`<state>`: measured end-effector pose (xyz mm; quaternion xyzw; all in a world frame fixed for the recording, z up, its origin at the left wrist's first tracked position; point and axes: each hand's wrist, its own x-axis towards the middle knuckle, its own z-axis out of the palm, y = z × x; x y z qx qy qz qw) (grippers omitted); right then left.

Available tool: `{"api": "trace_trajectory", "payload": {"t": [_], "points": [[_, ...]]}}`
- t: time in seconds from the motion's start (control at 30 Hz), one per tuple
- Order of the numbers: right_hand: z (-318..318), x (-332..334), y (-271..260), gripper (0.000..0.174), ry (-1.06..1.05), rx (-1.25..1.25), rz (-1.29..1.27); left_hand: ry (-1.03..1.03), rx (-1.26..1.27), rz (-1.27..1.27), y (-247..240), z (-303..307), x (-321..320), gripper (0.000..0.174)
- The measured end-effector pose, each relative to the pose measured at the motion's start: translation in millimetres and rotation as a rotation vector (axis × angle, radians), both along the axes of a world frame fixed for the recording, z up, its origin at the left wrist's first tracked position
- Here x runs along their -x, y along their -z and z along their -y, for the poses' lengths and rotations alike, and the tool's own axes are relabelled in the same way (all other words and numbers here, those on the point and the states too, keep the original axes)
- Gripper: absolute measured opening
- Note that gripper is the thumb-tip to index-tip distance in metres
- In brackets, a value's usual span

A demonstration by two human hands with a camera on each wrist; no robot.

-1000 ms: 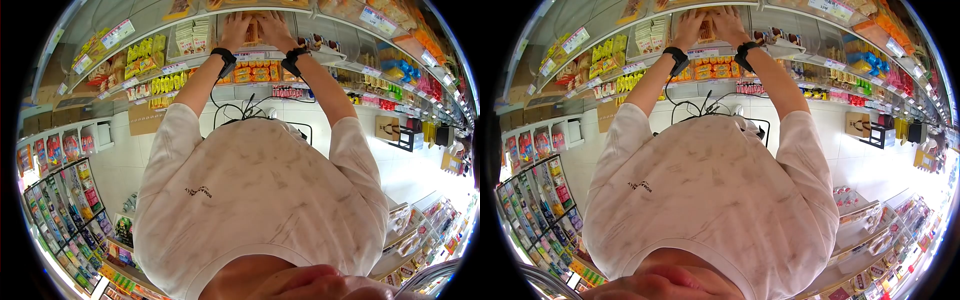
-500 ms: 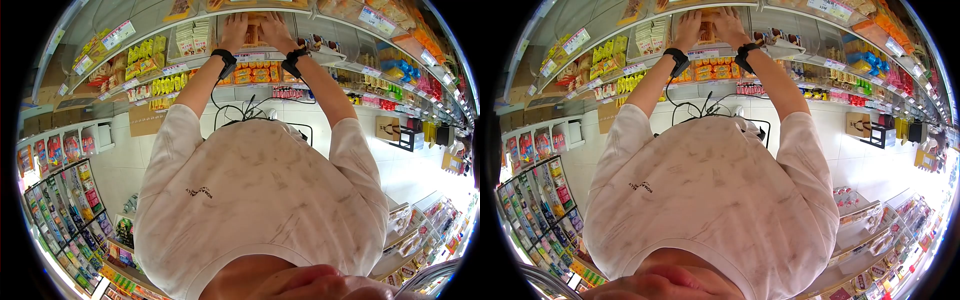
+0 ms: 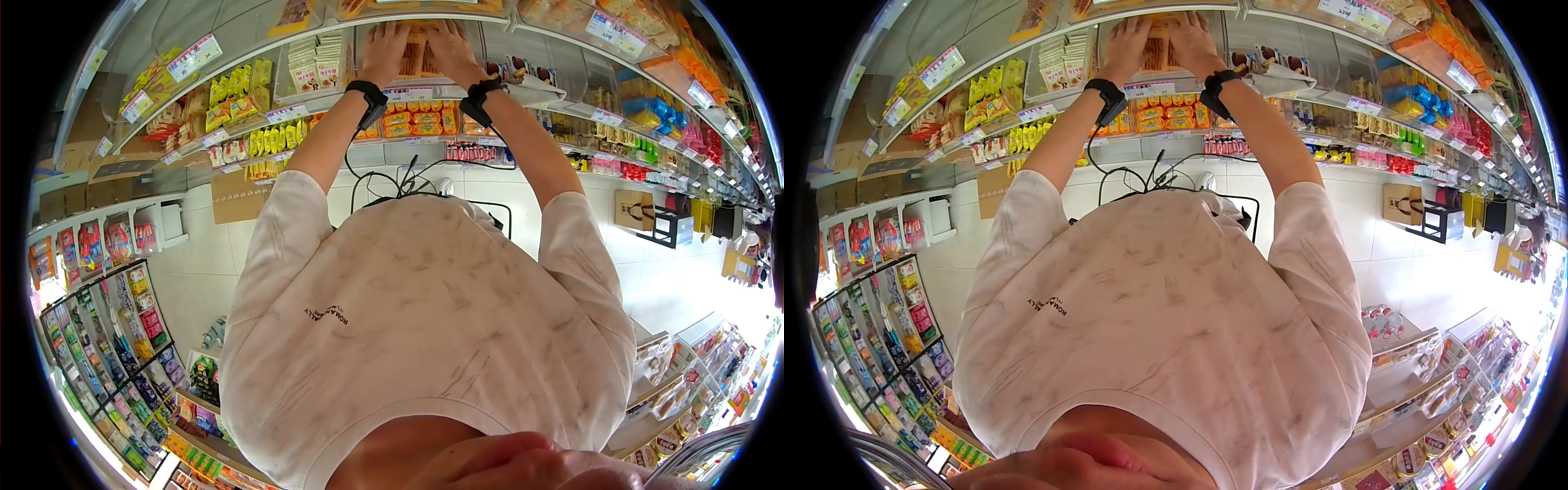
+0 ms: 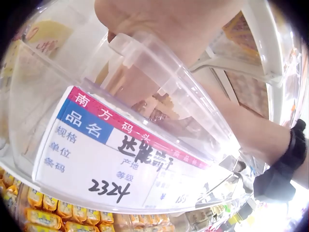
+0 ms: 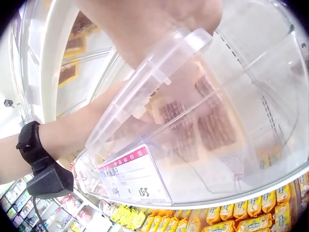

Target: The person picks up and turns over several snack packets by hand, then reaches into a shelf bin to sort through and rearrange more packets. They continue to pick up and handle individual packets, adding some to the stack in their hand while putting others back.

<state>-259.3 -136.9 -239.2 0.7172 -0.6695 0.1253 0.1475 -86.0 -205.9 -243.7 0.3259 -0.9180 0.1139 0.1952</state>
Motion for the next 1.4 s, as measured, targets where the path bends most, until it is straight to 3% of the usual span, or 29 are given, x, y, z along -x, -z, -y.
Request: {"api": "trace_trajectory", "payload": {"t": [0.23, 0.33, 0.53, 1.0, 1.13, 1.4], "points": [[-2, -4, -5, 0.057, 0.032, -0.006, 0.003, -0.014, -0.022, 0.059, 0, 1, 0, 0.069], [-4, -4, -7, 0.058, 0.041, -0.033, 0.036, -0.133, -0.048, 0.122, -7, -6, 4, 0.069], [-3, -3, -6, 0.057, 0.032, 0.004, 0.041, -0.053, -0.027, 0.124, -10, -6, 2, 0.07], [3, 0, 2, 0.061, 0.047, -0.018, -0.092, -0.076, -0.029, 0.143, -8, -4, 3, 0.066], [0, -1, 1, 0.051, 0.023, -0.012, -0.017, -0.051, -0.028, 0.125, -8, -4, 2, 0.057], [1, -1, 0, 0.049, 0.013, 0.009, -0.021, -0.038, -0.043, 0.108, -8, -5, 2, 0.064]]}}
